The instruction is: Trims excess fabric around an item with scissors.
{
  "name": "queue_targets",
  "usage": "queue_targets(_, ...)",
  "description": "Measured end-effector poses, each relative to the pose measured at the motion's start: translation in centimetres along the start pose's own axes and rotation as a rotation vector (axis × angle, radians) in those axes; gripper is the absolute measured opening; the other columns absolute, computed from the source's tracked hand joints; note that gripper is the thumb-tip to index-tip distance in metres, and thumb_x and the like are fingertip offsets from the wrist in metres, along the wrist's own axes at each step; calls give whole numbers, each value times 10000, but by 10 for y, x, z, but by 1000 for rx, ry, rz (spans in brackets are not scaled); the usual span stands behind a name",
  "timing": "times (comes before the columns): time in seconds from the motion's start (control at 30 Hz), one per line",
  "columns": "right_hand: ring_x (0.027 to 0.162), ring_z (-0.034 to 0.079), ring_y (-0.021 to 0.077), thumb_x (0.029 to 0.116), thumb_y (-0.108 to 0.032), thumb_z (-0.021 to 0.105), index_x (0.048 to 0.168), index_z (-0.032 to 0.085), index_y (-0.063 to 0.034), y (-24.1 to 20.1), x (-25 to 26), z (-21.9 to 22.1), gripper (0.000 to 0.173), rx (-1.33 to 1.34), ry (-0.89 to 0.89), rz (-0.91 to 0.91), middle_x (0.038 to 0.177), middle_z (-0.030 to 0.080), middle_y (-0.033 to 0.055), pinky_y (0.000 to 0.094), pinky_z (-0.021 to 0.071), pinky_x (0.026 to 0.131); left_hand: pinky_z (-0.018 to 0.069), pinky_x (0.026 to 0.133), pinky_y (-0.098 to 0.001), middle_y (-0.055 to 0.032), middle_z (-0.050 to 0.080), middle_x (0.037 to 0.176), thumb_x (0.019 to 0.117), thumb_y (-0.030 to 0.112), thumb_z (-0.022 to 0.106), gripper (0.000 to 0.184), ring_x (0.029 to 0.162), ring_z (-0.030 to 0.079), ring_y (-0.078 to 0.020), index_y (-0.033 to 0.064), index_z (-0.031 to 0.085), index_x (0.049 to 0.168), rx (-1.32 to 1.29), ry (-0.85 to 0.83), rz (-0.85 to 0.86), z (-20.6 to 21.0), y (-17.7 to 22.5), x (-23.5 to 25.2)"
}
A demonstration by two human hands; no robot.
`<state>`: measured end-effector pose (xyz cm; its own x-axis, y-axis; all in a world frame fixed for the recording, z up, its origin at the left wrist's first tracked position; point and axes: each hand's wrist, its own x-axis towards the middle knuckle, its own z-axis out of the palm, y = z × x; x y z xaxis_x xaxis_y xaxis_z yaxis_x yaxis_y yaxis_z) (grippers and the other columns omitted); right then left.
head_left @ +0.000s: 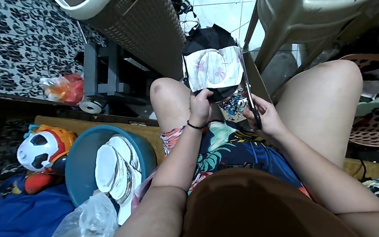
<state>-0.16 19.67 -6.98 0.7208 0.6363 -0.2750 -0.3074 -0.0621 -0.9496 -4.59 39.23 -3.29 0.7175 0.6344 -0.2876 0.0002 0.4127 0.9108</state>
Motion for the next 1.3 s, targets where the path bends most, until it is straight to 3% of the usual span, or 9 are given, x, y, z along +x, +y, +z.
queue_targets(0.1, 564, 510, 67, 921, -163, 712, 1515, 420, -134, 2, 0, 2, 663, -40, -31, -18, 799, 569, 3, 219, 462, 491, 618, 697, -405, -91, 671, 903, 902, -71, 460, 220, 781, 698, -196, 41, 525, 1080, 2, -5, -10, -1, 3, -1)
queue_targets(0.2, 666, 542, 59, 917, -334, 683, 1514, 344, -143, 2, 2, 2, 712, -126, -84, 13, 908, 547, -10, 218, 488, 565, 609, 691, -368, -65, 670, 871, 899, -67, 463, 212, 760, 690, -163, 57, 529, 1059, 21, -7, 6, -1, 4, -3)
queue_targets(0.27, 683, 547, 80, 915, -333, 696, 1516, 359, -148, -1, 2, 1, 713, -159, -62, 46, 920, 559, 7, 237, 484, 573, 608, 681, -352, -42, 672, 836, 886, -65, 474, 204, 741, 689, -141, 59, 531, 1037, 66, -18, 39, -2, 4, -5)
queue_targets(0.37, 654, 535, 88, 894, -340, 728, 1514, 380, -147, -2, 4, 0, 737, -190, -37, 35, 897, 566, 13, 252, 474, 559, 604, 674, -309, 16, 674, 784, 858, -56, 484, 205, 713, 683, -86, 89, 551, 987, 144, -58, 102, -3, 4, -7)
queue_targets(0.47, 638, 541, 86, 913, -315, 721, 1521, 374, -148, -3, 3, -1, 720, -173, -19, 26, 892, 577, 18, 234, 473, 531, 595, 689, -281, 35, 667, 822, 859, -59, 492, 244, 743, 675, -57, 93, 538, 1044, 189, -96, 117, -3, 5, -10)
queue_targets(0.63, 618, 524, 87, 908, -332, 718, 1498, 417, -169, -4, 3, -2, 682, -141, 7, 8, 868, 559, 13, 226, 459, 513, 595, 741, -296, 27, 672, 881, 840, -53, 502, 277, 809, 678, -62, 92, 534, 1074, 185, -125, 125, -5, 4, -8)
queue_targets(0.8, 587, 503, 58, 901, -388, 731, 1497, 418, -168, -3, 4, -3, 708, -132, 2, -15, 830, 554, -8, 206, 445, 499, 604, 725, -315, 10, 676, 887, 857, -49, 495, 279, 798, 686, -84, 84, 525, 1100, 180, -135, 99, -6, 4, -7)
queue_targets(1.0, 539, 485, 54, 926, -294, 716, 1489, 438, -160, -2, 3, -3, 641, -97, 6, -22, 789, 544, -9, 202, 444, 465, 605, 673, -327, -4, 682, 837, 856, -44, 493, 234, 745, 689, -104, 85, 544, 1044, 168, -115, 56, -8, 5, -2)
queue_targets(1.3, 481, 457, 43, 911, -227, 737, 1477, 472, -133, 0, -1, -2, 632, -26, 9, -26, 726, 549, -29, 196, 434, 440, 609, 661, -346, -41, 695, 853, 854, -83, 470, 258, 743, 700, -140, 67, 541, 1052, 115, -98, -8, -14, 17, 8)
